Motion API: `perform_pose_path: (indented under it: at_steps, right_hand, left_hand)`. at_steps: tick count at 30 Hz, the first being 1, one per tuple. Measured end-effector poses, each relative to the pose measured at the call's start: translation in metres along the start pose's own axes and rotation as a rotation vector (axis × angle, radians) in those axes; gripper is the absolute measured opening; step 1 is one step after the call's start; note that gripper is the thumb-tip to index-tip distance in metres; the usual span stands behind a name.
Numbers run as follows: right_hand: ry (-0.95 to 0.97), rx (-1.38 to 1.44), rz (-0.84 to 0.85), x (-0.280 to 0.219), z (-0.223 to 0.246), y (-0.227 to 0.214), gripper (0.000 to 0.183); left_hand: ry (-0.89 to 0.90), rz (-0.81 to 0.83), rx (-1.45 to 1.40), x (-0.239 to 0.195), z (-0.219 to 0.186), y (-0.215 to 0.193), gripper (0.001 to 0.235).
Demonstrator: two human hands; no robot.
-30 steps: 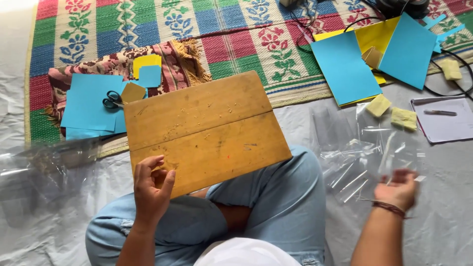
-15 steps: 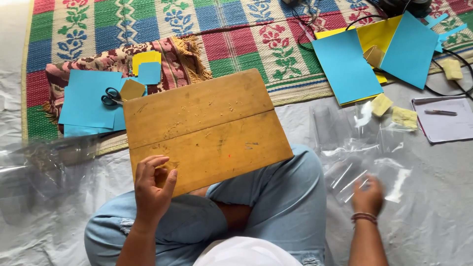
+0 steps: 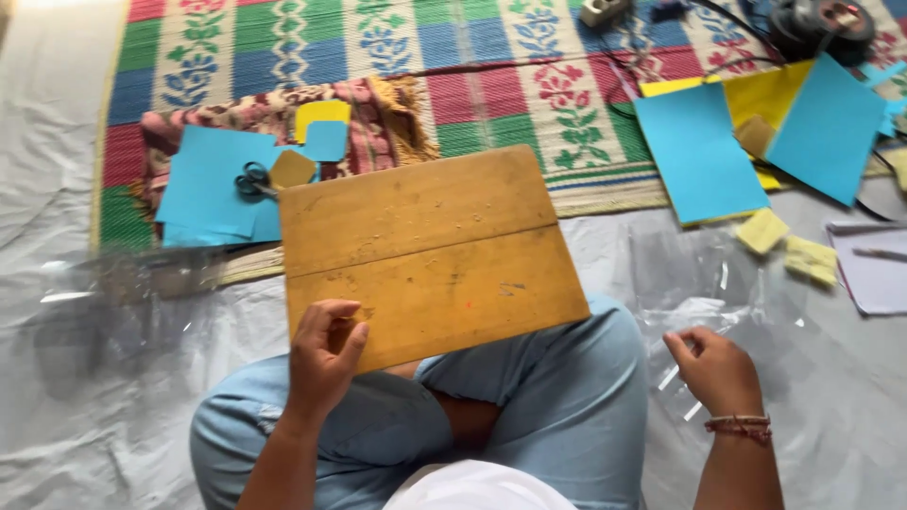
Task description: The person is sitting on the floor and arranging thin, transparent plastic sheets on a wooden board.
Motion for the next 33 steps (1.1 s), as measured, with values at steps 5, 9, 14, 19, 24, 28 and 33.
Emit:
perform_pose_path:
  at_steps: [5,9,14,19,24,28,33]
  right_hand:
    - [-0.574,0.271,-0.290,-0.072,0.126,-0.012,0.050]
    - [-1.003,0.408,-0.304,-0.139,0.193,0.014,0.057]
    - [-1.310,0.229,-0.180,-0.227,0.235,0.092,0.058]
    - [-1.413,-0.021,-0.556,-0.257,0.239,0.150,0.051]
    - [-1.407,0.053,-0.794,-0.234,0.217,0.181,0.031]
    - [-1.423,0.115,-0.812,-0.216,0.208,0.199,0.033]
    - [-1.465,0.122,-0.861,-0.221,0.207,0.197,0.032]
  left_hand:
    - [-0.069,0.006,-0.396,-0.008,0.022,-0.009,0.027]
    - [0.021,-0.157,-0.152,-0.015,0.029,-0.074,0.024]
    - [-0.177,-0.538,0.117,-0.047,0.137,-0.181,0.019]
    - [-0.352,-0.545,0.410,-0.079,0.285,-0.222,0.022]
    - [-0.639,-0.536,0.663,-0.087,0.351,-0.225,0.050]
    - [-0.805,-0.662,0.547,-0.097,0.385,-0.251,0.052]
    - [-0.908,-0.159,0.742,-0.073,0.413,-0.246,0.048]
Point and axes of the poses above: each hand's wrist, its own x-axis towards the middle knuckle, its own y-axis out of the palm, z = x × y, the point moved 10 cm from there along x, towards the middle knuckle, and after that the axes turned 9 degrees about y, right-handed, at the moved point
